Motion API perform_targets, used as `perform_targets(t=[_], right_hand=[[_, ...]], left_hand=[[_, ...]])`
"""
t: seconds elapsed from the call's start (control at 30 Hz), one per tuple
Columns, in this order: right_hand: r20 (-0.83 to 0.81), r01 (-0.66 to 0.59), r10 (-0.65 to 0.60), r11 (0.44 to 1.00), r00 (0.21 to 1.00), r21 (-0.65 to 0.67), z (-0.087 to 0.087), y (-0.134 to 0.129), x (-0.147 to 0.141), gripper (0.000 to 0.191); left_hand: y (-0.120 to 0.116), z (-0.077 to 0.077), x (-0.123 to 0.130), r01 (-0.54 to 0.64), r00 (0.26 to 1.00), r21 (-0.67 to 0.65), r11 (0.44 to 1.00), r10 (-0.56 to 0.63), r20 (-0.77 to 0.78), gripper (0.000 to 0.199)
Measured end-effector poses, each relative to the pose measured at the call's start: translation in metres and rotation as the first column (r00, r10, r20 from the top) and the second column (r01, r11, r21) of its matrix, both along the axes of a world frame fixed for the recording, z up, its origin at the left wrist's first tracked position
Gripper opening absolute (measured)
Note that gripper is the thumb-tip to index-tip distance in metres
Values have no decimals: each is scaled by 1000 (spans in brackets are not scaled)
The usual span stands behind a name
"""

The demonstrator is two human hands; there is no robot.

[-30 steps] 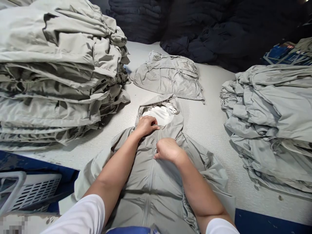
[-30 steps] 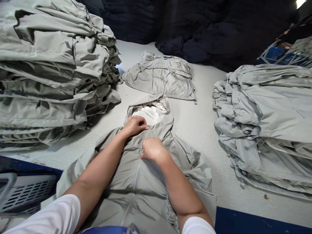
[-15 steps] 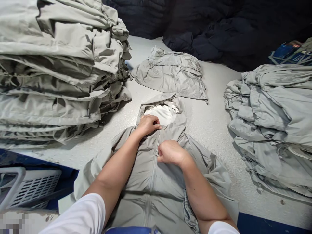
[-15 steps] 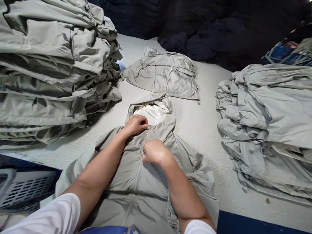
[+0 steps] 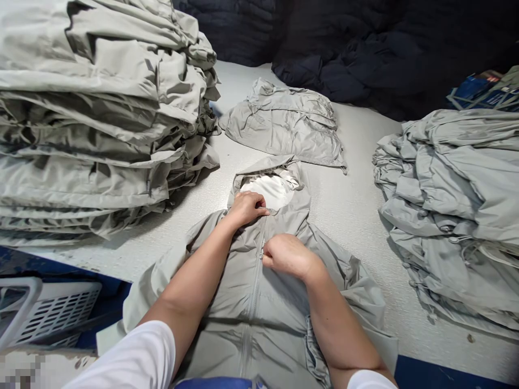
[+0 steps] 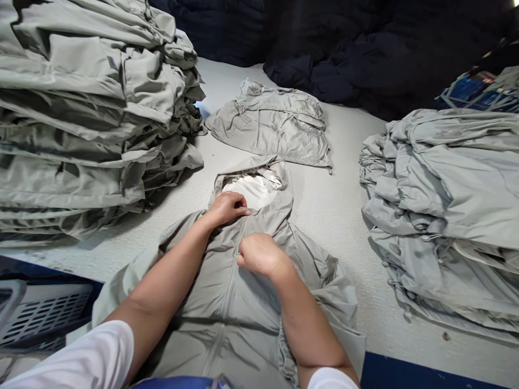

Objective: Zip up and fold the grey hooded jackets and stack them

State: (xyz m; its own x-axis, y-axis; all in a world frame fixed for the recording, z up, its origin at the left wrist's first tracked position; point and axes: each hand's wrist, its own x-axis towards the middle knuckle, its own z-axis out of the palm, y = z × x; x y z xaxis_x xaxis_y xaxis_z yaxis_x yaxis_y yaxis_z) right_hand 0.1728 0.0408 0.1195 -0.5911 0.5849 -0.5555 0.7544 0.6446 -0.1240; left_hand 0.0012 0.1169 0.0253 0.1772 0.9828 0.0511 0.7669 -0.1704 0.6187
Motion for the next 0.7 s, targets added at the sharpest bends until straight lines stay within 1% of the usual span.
perform_targets(t=[0.1, 0.17, 0.3, 0.37, 0.43, 0.53, 0.6, 0.7], right_hand=[[-4, -3, 3, 1000, 1000, 10, 0, 3, 3, 30], [-6, 19, -19, 999, 1000, 37, -1, 7, 6, 31], [-83, 103, -89, 977, 993, 185, -12, 21, 11, 30], [-143, 152, -118, 953, 983, 260, -21, 29, 13, 30], [-195, 226, -168, 918, 966, 325, -31, 38, 14, 30], [-269, 376, -284, 832, 920, 408, -48, 52, 14, 37], [-305, 456, -352, 787, 885, 416, -60, 60, 14, 41], [-340, 499, -382, 772, 859, 393, -77, 67, 14, 42]], left_hand=[[0, -1, 0, 0, 1000, 1, 1000, 0, 0, 20], [0, -1, 0, 2, 1000, 4, 1000, -2, 1, 19], [0, -2, 0, 12, 1000, 14, 1000, -12, 7, 17], [-1, -2, 0, 8, 1000, 20, 1000, -8, 6, 15], [-1, -2, 0, 4, 1000, 29, 1000, -4, -2, 14], [0, -2, 0, 17, 1000, 48, 999, -16, -21, 21], [0, -3, 0, 27, 999, 57, 998, -25, -32, 25], [-1, -5, 3, 14, 998, 75, 997, -9, -66, 26]])
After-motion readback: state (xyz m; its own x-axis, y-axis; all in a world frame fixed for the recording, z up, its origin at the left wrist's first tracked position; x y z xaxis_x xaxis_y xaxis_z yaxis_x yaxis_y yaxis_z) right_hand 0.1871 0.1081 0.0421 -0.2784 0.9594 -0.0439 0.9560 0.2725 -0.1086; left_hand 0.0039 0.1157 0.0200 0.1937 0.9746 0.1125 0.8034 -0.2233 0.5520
